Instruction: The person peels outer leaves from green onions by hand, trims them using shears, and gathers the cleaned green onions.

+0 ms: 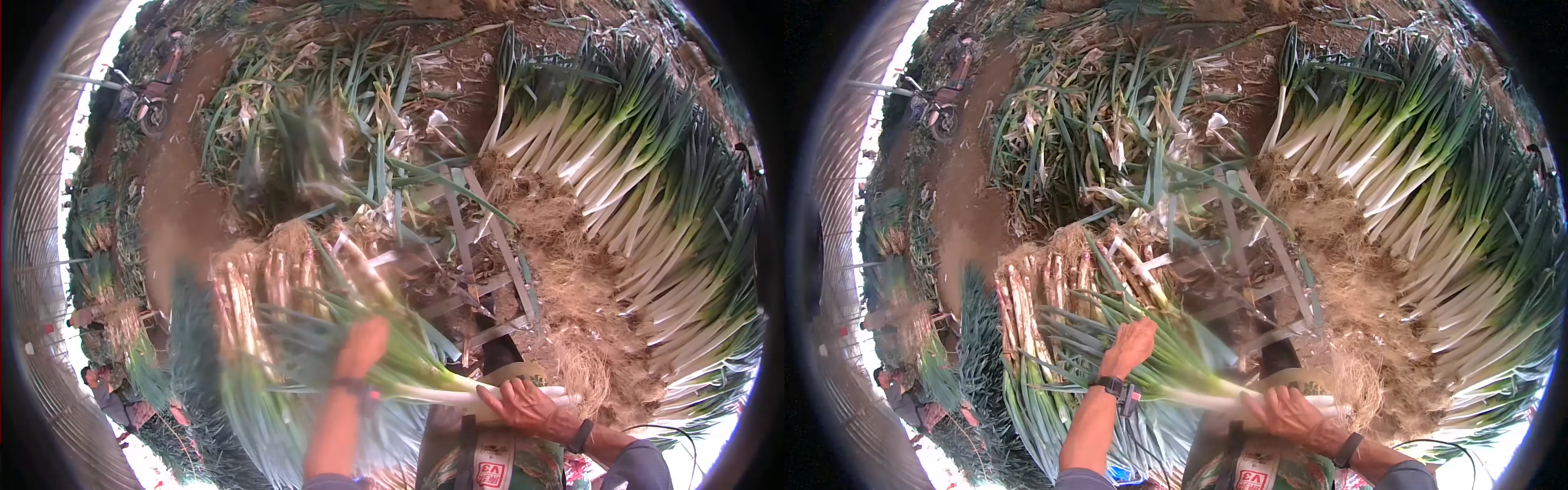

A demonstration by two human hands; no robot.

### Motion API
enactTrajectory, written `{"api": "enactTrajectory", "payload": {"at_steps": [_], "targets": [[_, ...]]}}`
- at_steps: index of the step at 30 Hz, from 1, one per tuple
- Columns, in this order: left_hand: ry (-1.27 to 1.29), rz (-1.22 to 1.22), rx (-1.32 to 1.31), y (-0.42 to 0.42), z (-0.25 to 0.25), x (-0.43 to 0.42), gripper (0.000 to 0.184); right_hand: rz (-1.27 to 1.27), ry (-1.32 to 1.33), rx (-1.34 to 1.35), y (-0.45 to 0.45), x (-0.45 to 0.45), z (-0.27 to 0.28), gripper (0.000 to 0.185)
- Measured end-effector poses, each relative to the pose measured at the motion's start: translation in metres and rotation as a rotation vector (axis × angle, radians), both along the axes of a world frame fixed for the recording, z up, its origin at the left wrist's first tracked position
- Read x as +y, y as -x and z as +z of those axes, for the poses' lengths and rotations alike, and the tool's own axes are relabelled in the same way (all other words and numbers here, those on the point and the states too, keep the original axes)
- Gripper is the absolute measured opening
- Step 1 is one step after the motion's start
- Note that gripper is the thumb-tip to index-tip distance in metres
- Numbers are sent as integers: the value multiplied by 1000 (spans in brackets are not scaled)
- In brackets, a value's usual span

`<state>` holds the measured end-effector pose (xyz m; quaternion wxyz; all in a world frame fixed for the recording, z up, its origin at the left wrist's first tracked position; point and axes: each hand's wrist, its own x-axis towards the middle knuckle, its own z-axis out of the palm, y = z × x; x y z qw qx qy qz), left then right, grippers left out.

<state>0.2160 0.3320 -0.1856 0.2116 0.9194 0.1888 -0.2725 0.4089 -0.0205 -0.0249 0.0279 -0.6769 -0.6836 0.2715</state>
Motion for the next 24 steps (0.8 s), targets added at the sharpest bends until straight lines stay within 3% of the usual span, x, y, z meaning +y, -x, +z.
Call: {"api": "enactTrajectory", "payload": {"at_steps": [4,7,10,12,14,17,20,23,24], "targets": [[-23,-117,-104,-8,36,5,13,-16,9,-6,1,0,-4,60],[10,-146,163,-31,71,5,16,10,16,-22,-1,5,0,60],[56,-223,279,-31,68,4,22,20,64,-25,1,6,-5,60],[241,-243,45,8,31,1,29,29,105,-28,2,7,-8,61],[264,-226,348,-35,67,-24,37,-25,47,-7,3,9,-10,60],[481,-169,110,-25,52,-59,31,-50,25,0,5,11,-13,60],[350,-368,3,-24,58,-98,24,-46,49,-13,9,11,-15,61],[385,-111,-53,-17,65,-105,29,-40,47,-21,11,8,-14,62],[352,-148,43,-15,68,-103,25,-39,41,-21,12,8,-13,62]]}}
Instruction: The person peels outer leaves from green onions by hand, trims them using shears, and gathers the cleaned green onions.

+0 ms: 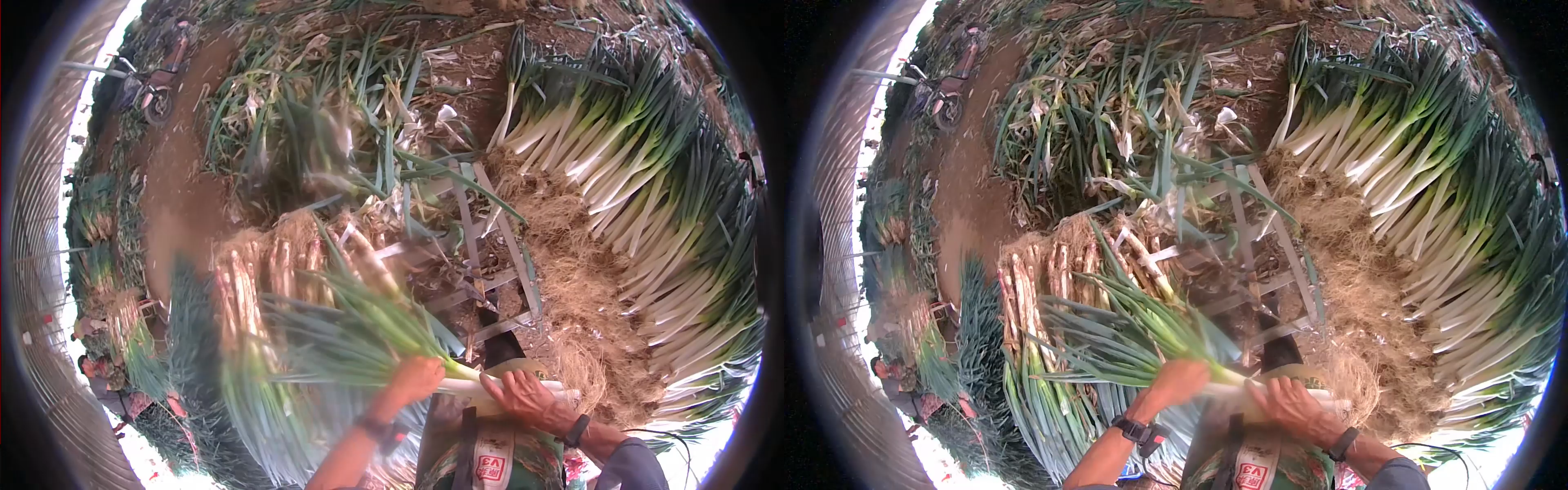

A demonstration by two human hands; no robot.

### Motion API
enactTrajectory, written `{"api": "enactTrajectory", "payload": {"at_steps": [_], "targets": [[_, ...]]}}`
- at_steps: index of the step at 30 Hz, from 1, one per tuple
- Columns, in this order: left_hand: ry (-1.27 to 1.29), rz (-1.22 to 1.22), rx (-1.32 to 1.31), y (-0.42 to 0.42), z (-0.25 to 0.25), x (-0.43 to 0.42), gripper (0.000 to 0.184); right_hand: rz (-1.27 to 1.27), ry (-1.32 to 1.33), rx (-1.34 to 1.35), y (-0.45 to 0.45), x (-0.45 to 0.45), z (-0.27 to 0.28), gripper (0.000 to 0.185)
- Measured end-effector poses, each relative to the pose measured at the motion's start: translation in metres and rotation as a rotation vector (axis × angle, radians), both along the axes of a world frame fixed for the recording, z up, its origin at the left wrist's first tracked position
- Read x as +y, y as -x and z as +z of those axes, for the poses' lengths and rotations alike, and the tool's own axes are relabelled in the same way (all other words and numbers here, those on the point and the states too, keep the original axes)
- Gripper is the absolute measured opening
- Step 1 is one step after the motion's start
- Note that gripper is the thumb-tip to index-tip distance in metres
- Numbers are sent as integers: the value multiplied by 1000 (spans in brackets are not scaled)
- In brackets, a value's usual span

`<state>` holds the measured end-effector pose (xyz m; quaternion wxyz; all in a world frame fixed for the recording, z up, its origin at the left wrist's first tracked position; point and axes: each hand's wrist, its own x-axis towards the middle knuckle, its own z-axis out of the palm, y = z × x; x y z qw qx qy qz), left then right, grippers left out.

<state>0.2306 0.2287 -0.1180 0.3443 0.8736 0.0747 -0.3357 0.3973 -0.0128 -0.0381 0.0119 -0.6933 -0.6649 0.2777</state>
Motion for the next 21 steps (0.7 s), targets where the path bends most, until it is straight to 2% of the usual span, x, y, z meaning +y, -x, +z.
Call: {"api": "enactTrajectory", "payload": {"at_steps": [3,5,8,11,14,17,21], "targets": [[-146,-56,247,-13,38,22,18,-7,29,17,1,5,3,62],[-276,49,405,-18,54,38,21,-18,23,18,0,7,5,62],[-476,-8,170,3,41,52,24,28,24,-26,2,5,3,61],[-466,67,-39,5,31,51,22,62,20,-68,4,4,1,61],[-369,-115,49,-3,20,47,20,18,11,-40,9,1,-4,63],[-276,69,64,-6,3,40,19,-11,28,-5,10,1,-5,65],[-302,101,54,-3,-8,39,17,-4,55,18,4,8,11,64]]}}
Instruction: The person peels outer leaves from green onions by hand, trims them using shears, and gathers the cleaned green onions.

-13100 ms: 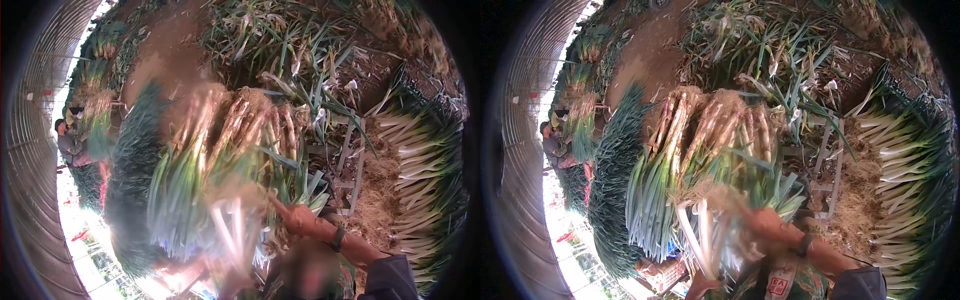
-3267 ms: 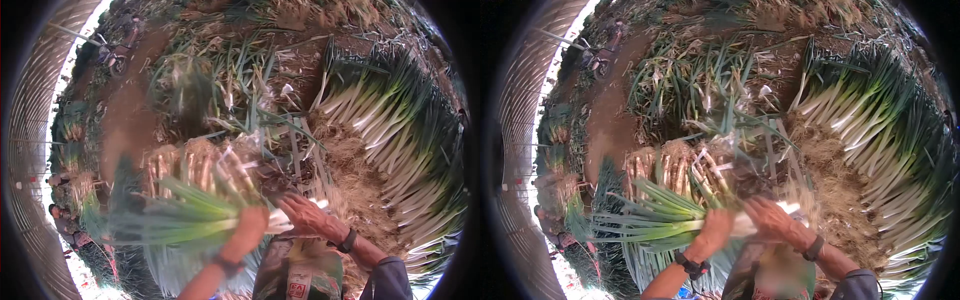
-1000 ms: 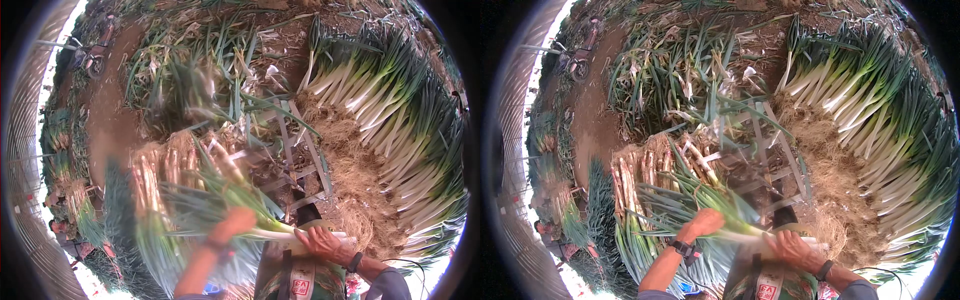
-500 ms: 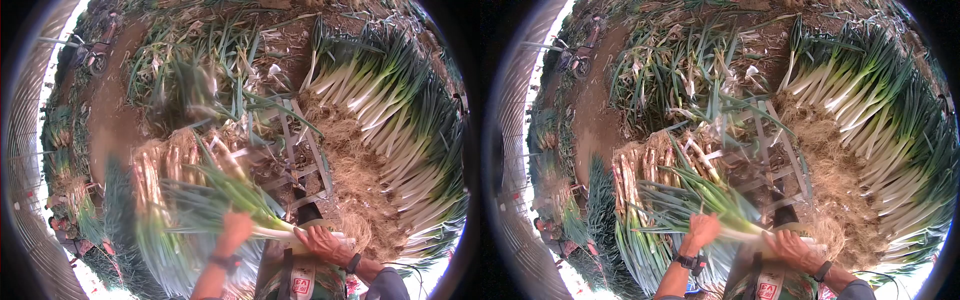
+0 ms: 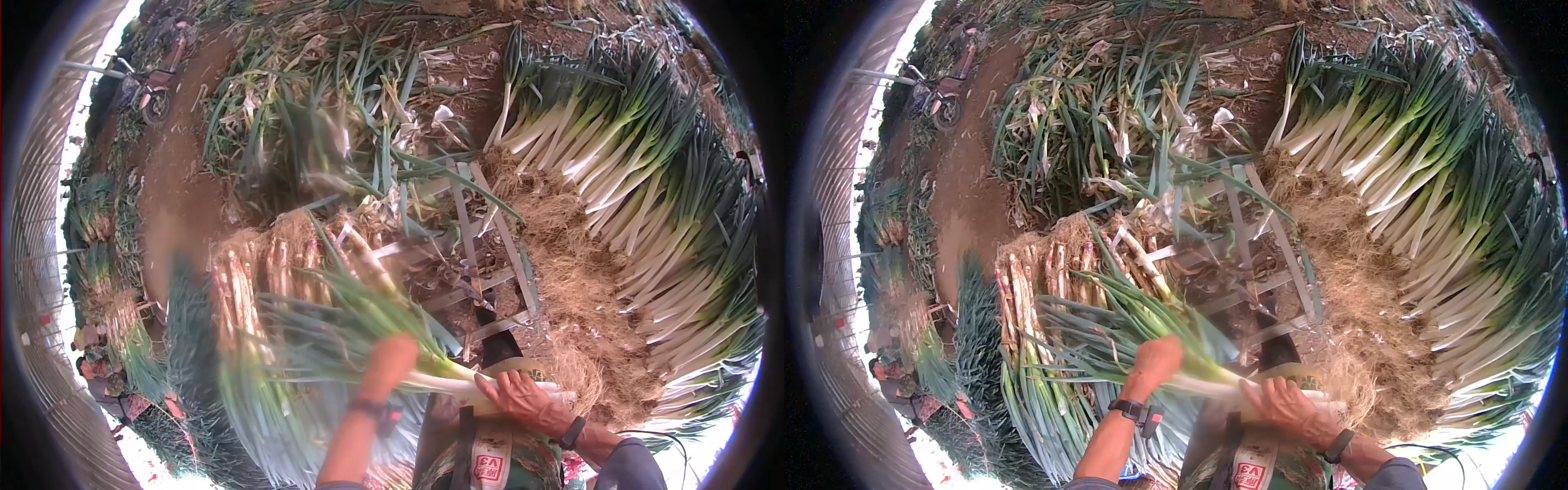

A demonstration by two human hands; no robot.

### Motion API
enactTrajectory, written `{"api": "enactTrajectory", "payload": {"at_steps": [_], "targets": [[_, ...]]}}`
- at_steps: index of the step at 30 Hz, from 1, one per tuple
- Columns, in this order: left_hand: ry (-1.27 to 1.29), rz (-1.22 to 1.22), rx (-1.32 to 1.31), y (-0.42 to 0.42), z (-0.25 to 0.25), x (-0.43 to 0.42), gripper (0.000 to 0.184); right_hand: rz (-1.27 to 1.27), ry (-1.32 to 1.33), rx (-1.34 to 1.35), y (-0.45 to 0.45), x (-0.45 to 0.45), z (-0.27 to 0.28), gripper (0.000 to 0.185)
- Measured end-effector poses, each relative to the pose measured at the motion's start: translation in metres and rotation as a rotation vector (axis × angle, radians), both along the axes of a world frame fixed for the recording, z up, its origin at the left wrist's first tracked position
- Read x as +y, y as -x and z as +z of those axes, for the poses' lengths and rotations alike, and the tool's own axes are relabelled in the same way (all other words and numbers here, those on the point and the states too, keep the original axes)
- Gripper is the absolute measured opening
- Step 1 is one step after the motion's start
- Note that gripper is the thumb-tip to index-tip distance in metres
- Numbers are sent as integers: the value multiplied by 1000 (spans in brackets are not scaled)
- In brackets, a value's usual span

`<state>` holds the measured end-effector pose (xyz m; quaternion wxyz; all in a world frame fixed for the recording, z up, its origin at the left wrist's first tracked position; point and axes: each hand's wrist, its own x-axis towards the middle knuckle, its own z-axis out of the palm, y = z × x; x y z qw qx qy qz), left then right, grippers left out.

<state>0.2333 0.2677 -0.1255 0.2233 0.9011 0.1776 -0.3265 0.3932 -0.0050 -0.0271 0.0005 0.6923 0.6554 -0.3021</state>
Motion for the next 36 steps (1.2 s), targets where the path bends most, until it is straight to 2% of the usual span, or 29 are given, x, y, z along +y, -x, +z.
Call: {"api": "enactTrajectory", "payload": {"at_steps": [2,5,9,12,15,20,22,25,27,29,31,33,35,36], "targets": [[-8,102,-12,15,-21,-1,18,10,12,-19,1,-1,0,63],[91,671,-113,25,-40,-5,22,4,31,-9,0,2,1,63],[377,1087,-285,46,-60,-6,24,-52,-47,20,-3,6,0,61],[523,1454,-414,50,-57,-5,22,-22,0,6,-7,9,6,60],[667,1832,-348,15,-4,7,16,-48,-59,41,-4,16,7,60],[525,1704,-463,48,-47,15,13,-25,-56,25,3,20,3,61],[72,1312,-573,61,-49,21,13,-39,-33,37,1,17,3,61],[468,2052,-837,118,-49,87,33,-66,17,69,-8,-4,3,61],[167,1724,-616,98,46,135,38,-70,41,100,-11,-19,5,60],[-55,1523,-652,123,42,169,30,-124,-3,127,-14,-22,1,59],[-243,1460,-680,121,59,165,26,-142,-68,115,-20,-26,-2,59],[-264,1442,-758,131,52,164,20,-124,-142,25,-39,-26,0,59],[-66,1548,-786,135,33,169,20,-142,-115,-11,-63,-24,6,61],[24,1582,-725,129,45,165,24,-151,-108,-20,-75,-22,11,61]]}}
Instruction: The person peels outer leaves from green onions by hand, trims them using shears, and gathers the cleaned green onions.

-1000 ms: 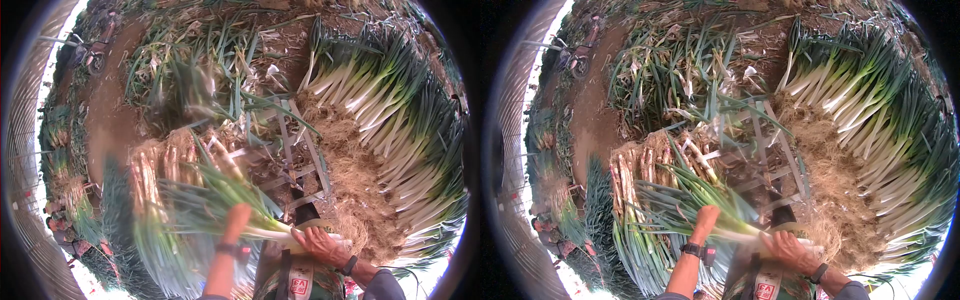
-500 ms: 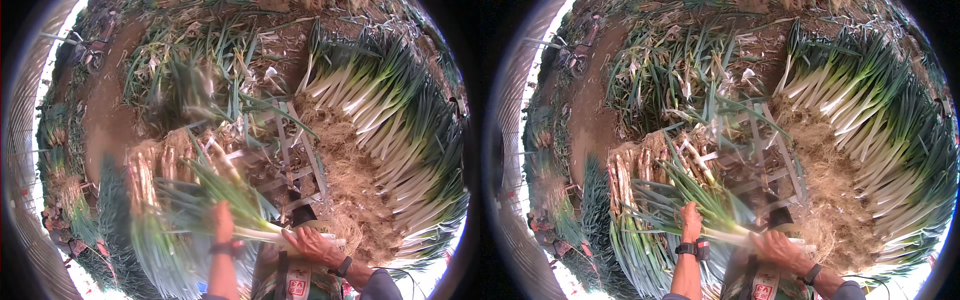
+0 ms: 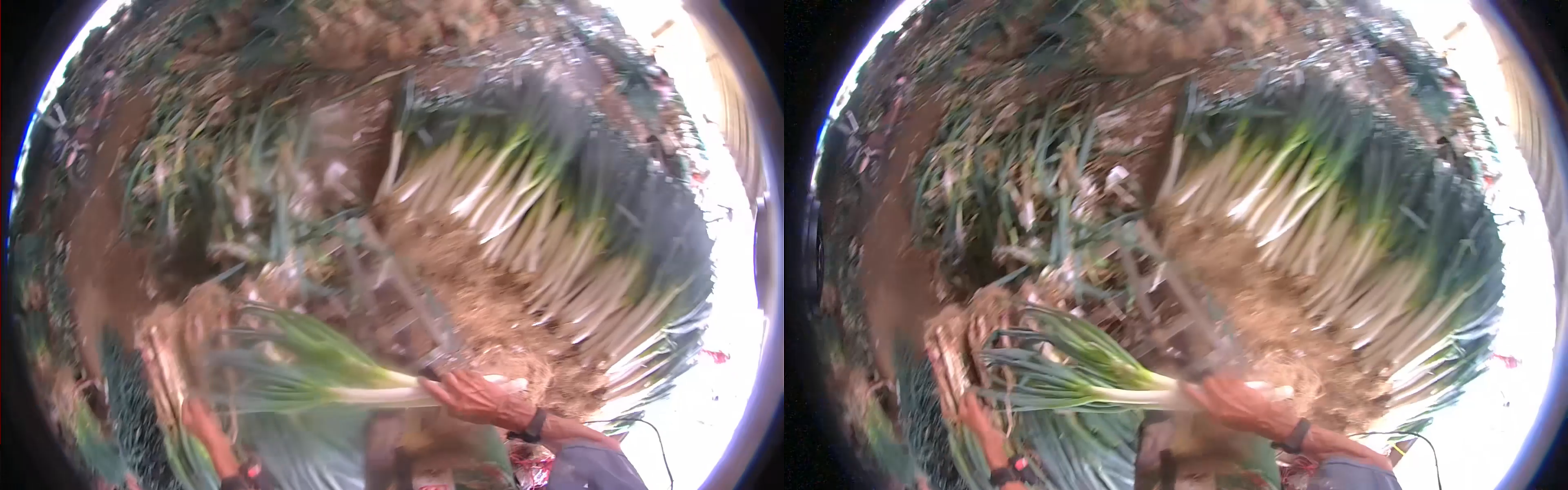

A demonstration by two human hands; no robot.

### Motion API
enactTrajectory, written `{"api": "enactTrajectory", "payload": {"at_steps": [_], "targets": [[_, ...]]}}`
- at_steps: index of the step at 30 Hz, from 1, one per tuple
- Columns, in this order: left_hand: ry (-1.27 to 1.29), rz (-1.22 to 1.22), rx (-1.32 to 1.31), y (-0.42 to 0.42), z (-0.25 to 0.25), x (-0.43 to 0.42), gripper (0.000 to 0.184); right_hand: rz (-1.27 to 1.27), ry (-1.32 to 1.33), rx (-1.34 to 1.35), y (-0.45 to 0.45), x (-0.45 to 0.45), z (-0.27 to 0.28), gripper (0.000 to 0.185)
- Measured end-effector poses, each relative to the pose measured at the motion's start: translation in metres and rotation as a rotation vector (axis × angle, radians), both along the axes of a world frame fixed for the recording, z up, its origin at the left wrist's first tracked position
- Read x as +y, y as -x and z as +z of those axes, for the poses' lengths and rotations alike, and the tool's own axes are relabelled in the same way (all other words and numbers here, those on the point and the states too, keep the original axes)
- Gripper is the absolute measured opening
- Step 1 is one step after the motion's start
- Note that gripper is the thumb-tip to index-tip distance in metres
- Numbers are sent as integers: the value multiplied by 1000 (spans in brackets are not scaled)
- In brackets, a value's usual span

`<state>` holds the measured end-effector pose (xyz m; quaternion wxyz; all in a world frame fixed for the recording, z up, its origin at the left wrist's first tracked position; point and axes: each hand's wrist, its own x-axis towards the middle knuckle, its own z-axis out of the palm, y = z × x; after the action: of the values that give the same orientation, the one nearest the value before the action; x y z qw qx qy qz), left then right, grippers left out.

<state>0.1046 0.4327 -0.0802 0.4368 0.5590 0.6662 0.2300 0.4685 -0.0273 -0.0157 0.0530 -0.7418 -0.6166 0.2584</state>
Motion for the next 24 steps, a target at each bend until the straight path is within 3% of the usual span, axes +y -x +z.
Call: {"api": "enactTrajectory", "payload": {"at_steps": [2,5,7,10,14,18,20,22,24], "targets": [[24,-31,79,-34,32,-36,32,-89,-77,-91,-31,8,17,65],[-123,-375,287,3,5,-60,38,-278,-219,-164,-79,12,50,73],[-99,-590,459,26,-21,-69,67,-428,-253,-202,-107,3,62,85],[1,-727,534,3,-36,-86,65,-861,-153,-127,-136,-6,82,74],[222,-700,498,-37,-35,-119,63,-1228,-571,-57,-177,-24,69,81],[440,-639,458,-67,-30,-152,61,-1434,-693,3,-241,-36,26,93],[534,-610,441,-78,-28,-168,60,-1411,-699,78,-275,-45,-5,94],[605,-578,424,-86,-23,-180,59,-1444,-684,46,-302,-65,-70,83],[660,-556,417,-91,-19,-190,58,-1418,-392,306,-299,-87,-110,89]]}}
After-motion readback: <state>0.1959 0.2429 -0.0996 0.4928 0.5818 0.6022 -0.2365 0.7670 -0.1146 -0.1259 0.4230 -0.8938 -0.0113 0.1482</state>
